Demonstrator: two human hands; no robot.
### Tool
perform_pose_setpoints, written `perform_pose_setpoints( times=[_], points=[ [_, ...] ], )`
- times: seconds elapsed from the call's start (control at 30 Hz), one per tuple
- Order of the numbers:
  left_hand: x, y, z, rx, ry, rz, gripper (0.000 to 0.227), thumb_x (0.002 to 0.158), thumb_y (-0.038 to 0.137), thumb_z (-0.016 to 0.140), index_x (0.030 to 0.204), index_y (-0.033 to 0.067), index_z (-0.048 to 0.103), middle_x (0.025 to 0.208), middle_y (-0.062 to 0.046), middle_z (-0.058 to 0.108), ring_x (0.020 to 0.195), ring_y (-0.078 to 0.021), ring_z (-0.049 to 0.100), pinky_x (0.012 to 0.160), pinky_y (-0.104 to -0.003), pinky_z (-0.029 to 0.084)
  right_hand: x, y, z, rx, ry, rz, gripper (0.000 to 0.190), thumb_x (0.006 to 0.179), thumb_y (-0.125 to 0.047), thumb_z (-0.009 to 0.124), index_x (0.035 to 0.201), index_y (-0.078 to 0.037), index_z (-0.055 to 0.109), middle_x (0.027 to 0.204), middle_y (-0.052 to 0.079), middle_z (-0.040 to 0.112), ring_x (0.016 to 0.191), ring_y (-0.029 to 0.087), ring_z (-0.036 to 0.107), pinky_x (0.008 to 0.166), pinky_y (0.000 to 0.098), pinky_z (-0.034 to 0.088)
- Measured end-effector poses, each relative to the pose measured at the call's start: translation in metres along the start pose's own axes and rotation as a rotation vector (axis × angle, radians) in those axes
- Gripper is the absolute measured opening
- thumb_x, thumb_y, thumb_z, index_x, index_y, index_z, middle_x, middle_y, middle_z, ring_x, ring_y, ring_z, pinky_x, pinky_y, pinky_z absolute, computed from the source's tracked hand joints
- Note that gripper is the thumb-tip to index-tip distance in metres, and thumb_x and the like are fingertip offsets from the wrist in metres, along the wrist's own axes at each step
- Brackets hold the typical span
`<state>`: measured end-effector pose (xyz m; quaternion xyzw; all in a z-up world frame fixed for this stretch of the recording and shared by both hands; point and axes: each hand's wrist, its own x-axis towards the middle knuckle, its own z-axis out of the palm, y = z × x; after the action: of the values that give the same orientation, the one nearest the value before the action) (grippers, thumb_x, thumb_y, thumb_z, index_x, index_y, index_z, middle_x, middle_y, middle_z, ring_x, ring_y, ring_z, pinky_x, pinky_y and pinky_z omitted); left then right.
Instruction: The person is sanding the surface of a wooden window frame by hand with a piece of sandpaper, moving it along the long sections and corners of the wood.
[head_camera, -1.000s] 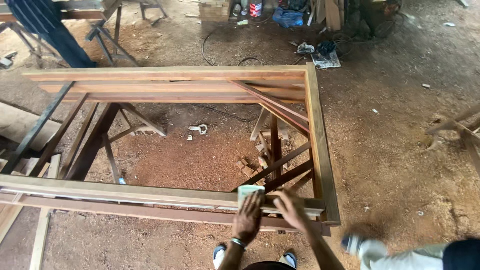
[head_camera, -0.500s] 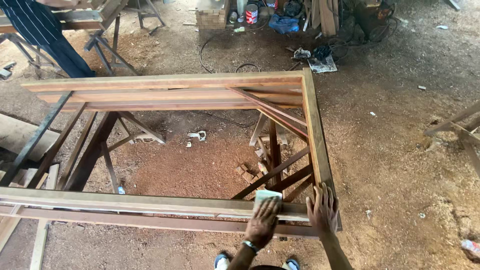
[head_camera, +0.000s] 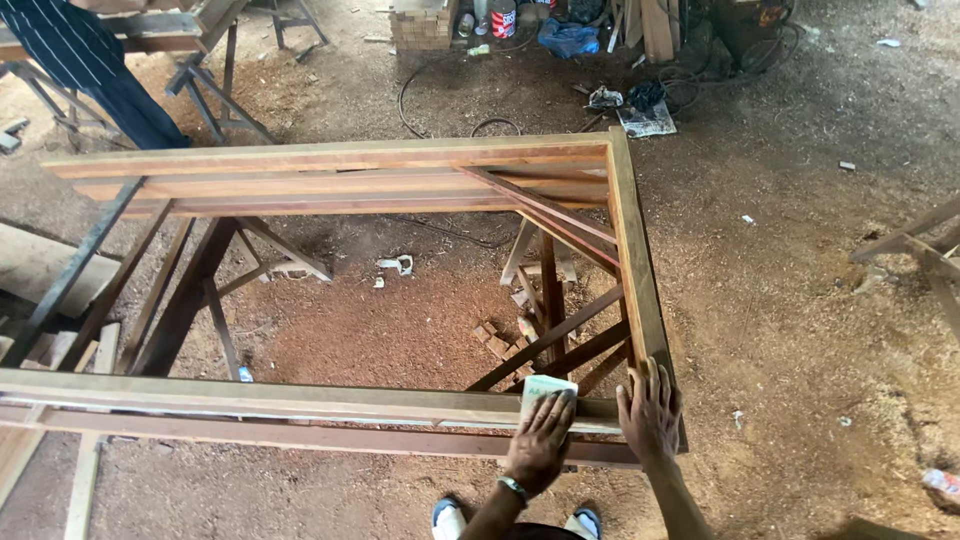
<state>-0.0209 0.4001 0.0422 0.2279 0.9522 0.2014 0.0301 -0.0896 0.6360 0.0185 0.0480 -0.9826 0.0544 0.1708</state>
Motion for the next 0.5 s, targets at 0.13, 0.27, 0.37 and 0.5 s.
perform_pose_setpoints(
  times=[0.13, 0.27, 0.37, 0.5],
  points=[
    [-0.025, -0.039, 0.0, 0.002, -0.101, -0.239, 0.063, 0.105, 0.007, 0.037, 0.162, 0.0083, 0.012, 0.168, -0.015, 0.019, 0.155, -0.0285, 0.023, 0.127, -0.039, 0.019, -0.004, 0.002, 0.006, 0.039, 0.013, 0.007, 0.047, 0.095, -0.041, 0.057, 0.133, -0.015, 0.054, 0.158, 0.015, 0.042, 0.146, 0.034, 0.041, 0.12, 0.0556, 0.033],
    [-0.046, -0.093, 0.005, 0.15, 0.297, -0.333, 0.061, 0.104, 0.011, 0.039, 0.161, 0.0092, 0.019, 0.168, -0.011, 0.025, 0.155, -0.0272, 0.026, 0.126, -0.044, 0.02, -0.002, 0.006, 0.006, 0.074, 0.049, -0.018, 0.043, 0.095, -0.039, 0.057, 0.131, -0.016, 0.055, 0.159, 0.016, 0.041, 0.146, 0.035, 0.04, 0.12, 0.0567, 0.033],
    [-0.036, -0.089, 0.013, 0.318, 0.352, -0.408, 0.06, 0.103, 0.01, 0.038, 0.161, 0.0087, 0.02, 0.168, -0.012, 0.022, 0.157, -0.028, 0.021, 0.129, -0.045, 0.017, -0.006, 0.004, 0.004, 0.077, 0.027, -0.01, 0.038, 0.096, -0.039, 0.056, 0.129, -0.018, 0.056, 0.16, 0.015, 0.04, 0.147, 0.036, 0.039, 0.12, 0.0571, 0.033],
    [-0.004, -0.026, 0.025, 0.308, 0.094, -0.253, 0.065, 0.1, 0.01, 0.036, 0.16, 0.0049, 0.013, 0.169, -0.014, 0.014, 0.156, -0.0285, 0.011, 0.126, -0.046, 0.011, -0.002, 0.002, 0.002, 0.024, -0.048, 0.015, 0.035, 0.095, -0.04, 0.056, 0.125, -0.022, 0.057, 0.162, 0.014, 0.037, 0.149, 0.035, 0.037, 0.119, 0.0581, 0.032]
  ],
)
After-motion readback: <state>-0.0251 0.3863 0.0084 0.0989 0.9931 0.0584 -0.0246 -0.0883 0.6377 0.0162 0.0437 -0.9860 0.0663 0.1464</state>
